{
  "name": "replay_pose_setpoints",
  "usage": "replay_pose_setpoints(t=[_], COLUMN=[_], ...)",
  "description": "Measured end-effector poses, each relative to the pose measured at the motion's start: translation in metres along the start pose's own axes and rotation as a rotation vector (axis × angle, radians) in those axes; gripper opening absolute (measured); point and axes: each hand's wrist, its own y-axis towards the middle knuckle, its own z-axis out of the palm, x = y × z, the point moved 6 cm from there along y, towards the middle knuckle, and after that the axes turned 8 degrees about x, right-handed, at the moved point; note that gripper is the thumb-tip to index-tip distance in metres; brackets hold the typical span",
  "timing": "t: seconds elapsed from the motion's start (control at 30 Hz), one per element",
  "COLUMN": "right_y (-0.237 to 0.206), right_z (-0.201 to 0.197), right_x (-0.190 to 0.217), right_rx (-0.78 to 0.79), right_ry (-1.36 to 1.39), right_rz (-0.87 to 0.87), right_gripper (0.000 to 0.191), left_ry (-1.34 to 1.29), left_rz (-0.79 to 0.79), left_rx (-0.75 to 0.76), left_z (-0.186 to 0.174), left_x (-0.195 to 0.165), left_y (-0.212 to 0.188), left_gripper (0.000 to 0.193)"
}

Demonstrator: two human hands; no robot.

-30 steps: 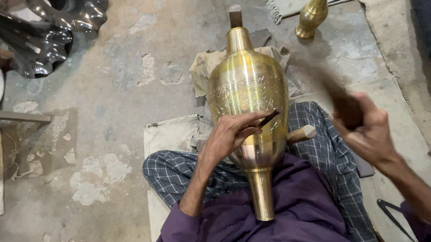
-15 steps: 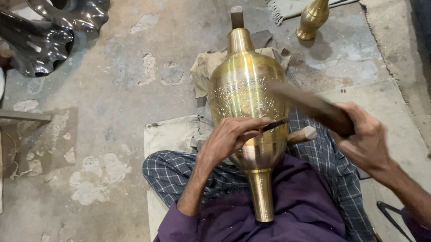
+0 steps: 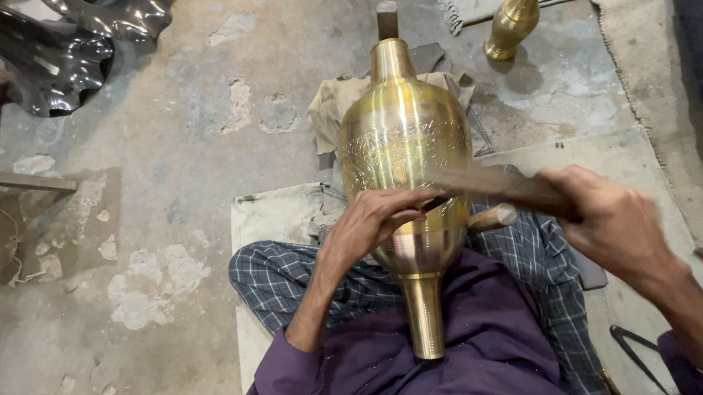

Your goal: The person sits cross-legged on the floor with a large brass vase braced between their feet and engraves a decorative pattern into its surface. They hold a small chisel against the brass with one hand and repeatedly strike it with a wooden mallet held in the other hand, repositioning the chisel across the vase body as they work.

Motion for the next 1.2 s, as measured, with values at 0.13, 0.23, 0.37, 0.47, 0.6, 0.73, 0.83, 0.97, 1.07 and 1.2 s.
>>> replay_pose_setpoints(t=[0.13, 0.23, 0.37, 0.47, 0.6, 0.73, 0.83, 0.97, 1.07, 1.2], right_y=[-0.001, 0.0, 0.0, -0.001, -0.009, -0.013, -0.017, -0.013, -0.006, 0.013], right_z=[-0.007, 0.001, 0.003, 0.003, 0.008, 0.028, 0.035, 0.018, 0.0, -0.009], right_x=[-0.001, 0.003, -0.002, 0.003, -0.001, -0.011, -0.029, -0.04, -0.026, -0.019], right_rx=[-0.17, -0.114, -0.115, -0.128, -0.272, -0.203, -0.061, -0.069, -0.056, 0.268], right_ry=[0.23, 0.396, 0.264, 0.332, -0.019, 0.444, 0.004, 0.071, 0.021, -0.326], right_rz=[-0.033, -0.042, 0.078, -0.071, 0.0, -0.079, 0.12, 0.098, -0.034, 0.102], right_gripper=[0.036, 0.036, 0.038, 0.051, 0.032, 0.024, 0.034, 0.05, 0.061, 0.073], left_ry=[-0.048, -0.048, -0.028, -0.004, -0.018, -0.012, -0.086, -0.219, -0.248, -0.243], left_rz=[-0.061, -0.052, -0.011, -0.025, -0.022, -0.028, 0.084, -0.111, -0.135, -0.088], left_rx=[0.03, 0.027, 0.03, 0.062, 0.112, 0.146, 0.096, -0.109, -0.17, -0.187], left_z=[-0.003, -0.004, 0.001, 0.006, 0.008, 0.01, 0.009, 0.004, 0.003, -0.001], left_x=[0.001, 0.0, 0.001, 0.006, 0.009, 0.012, 0.01, 0.025, 0.026, 0.017], left_y=[-0.003, -0.003, 0.0, 0.001, 0.003, 0.003, 0.003, -0.011, -0.014, -0.015], left_gripper=[0.048, 0.049, 0.049, 0.052, 0.053, 0.052, 0.051, 0.049, 0.049, 0.051])
